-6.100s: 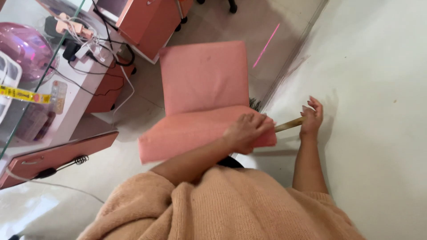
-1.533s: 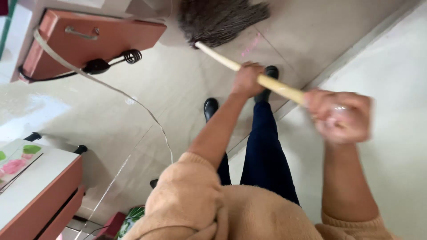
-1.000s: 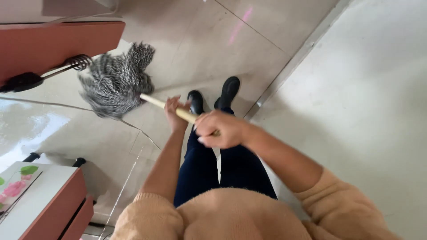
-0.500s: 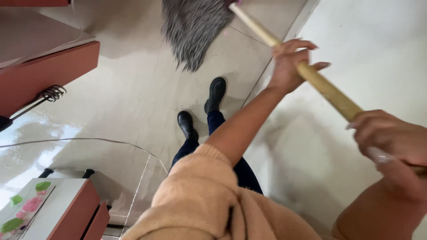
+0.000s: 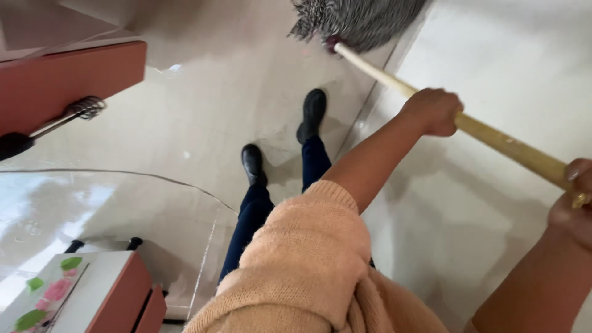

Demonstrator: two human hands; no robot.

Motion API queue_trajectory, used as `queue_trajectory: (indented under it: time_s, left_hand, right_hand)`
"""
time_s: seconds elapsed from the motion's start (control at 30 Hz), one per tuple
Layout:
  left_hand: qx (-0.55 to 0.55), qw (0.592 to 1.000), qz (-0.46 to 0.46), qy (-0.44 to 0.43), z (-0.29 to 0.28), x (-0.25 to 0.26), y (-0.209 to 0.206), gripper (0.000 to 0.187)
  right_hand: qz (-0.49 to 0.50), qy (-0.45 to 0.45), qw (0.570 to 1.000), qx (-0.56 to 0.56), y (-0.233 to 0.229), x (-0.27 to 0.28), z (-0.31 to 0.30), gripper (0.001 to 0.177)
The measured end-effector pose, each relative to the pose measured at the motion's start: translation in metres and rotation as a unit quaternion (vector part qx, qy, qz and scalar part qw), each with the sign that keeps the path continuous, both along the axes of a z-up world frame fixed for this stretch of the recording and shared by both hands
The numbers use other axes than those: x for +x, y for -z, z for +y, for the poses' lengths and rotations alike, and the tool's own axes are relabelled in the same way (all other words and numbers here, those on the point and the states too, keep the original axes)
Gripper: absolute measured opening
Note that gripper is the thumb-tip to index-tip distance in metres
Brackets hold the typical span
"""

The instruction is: Mopping the floor and moving furniture to clean the entire room

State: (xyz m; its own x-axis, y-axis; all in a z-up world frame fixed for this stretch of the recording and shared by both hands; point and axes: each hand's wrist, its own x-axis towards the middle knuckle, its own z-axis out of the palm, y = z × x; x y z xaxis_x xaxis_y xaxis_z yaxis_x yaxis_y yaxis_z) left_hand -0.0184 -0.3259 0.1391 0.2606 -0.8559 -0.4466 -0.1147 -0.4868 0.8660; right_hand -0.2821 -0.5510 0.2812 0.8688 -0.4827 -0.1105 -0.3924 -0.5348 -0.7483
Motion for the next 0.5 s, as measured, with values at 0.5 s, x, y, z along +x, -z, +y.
queue_trajectory:
  time_s: [0.5]
  left_hand:
    - [0.031, 0.936, -0.243, -0.253, 0.494, -0.142, 0.137, 0.016]
  right_hand:
    - [-0.212, -0.053, 0.889, 0.403, 0.047, 0.073, 0.517, 0.037]
